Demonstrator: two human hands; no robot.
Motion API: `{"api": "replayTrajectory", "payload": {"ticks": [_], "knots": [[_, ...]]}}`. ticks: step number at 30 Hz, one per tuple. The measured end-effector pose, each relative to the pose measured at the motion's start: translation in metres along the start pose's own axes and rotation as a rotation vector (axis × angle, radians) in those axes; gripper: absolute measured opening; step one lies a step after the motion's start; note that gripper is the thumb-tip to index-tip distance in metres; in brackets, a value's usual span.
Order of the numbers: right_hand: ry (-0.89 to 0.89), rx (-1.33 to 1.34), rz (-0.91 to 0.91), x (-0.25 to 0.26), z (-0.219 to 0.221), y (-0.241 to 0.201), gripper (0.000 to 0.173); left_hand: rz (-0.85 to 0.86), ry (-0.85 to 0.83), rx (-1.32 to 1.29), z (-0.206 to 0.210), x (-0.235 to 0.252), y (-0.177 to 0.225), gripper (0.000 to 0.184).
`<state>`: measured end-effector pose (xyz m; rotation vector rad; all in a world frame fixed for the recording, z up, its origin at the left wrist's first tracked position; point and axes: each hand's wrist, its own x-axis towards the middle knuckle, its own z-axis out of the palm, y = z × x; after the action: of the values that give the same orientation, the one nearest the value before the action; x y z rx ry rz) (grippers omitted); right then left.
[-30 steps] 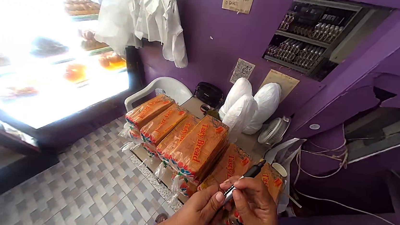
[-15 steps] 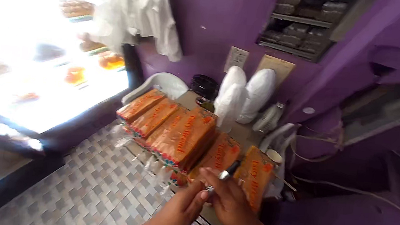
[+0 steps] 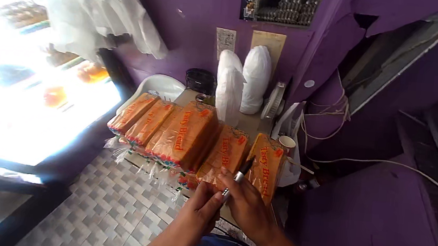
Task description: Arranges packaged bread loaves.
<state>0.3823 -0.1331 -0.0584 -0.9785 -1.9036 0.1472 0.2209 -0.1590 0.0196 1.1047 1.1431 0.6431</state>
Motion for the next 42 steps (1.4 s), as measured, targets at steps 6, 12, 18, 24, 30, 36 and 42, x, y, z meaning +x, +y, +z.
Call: {"api": "replayTrajectory", "payload": {"ticks": [6,12,18,24,30,36,42], "knots": [[0.124,0.054,-0.014,0.003,-0.008,-0.009,0.019,0.058,0.088,-0.072,0.019,0.005,0.008,0.026],[0.091,0.05,-0.081,0.006,-0.003,-0.003,0.022,0.021,0.041,-0.164,0.022,0.006,0.004,0.035],[0.038,0.103,-0.025,0.033,0.0,0.022,0.015,0.129,0.018,-0.098,-0.009,0.013,0.012,0.049],[0.024,0.178,0.092,0.104,0.011,0.059,0.017,0.103,0.158,-0.124,-0.071,0.005,-0.003,0.042],[-0.233,0.024,0.201,0.188,0.062,0.091,0.026,-0.005,0.078,-0.213,-0.123,-0.018,-0.018,0.08],[-0.553,-0.152,0.47,0.229,0.108,0.107,0.028,-0.174,0.129,-0.492,-0.144,0.001,-0.003,0.073],[-0.391,-0.181,0.493,0.193,0.082,0.068,0.026,-0.182,0.242,-0.292,-0.178,0.016,0.011,0.076]]}}
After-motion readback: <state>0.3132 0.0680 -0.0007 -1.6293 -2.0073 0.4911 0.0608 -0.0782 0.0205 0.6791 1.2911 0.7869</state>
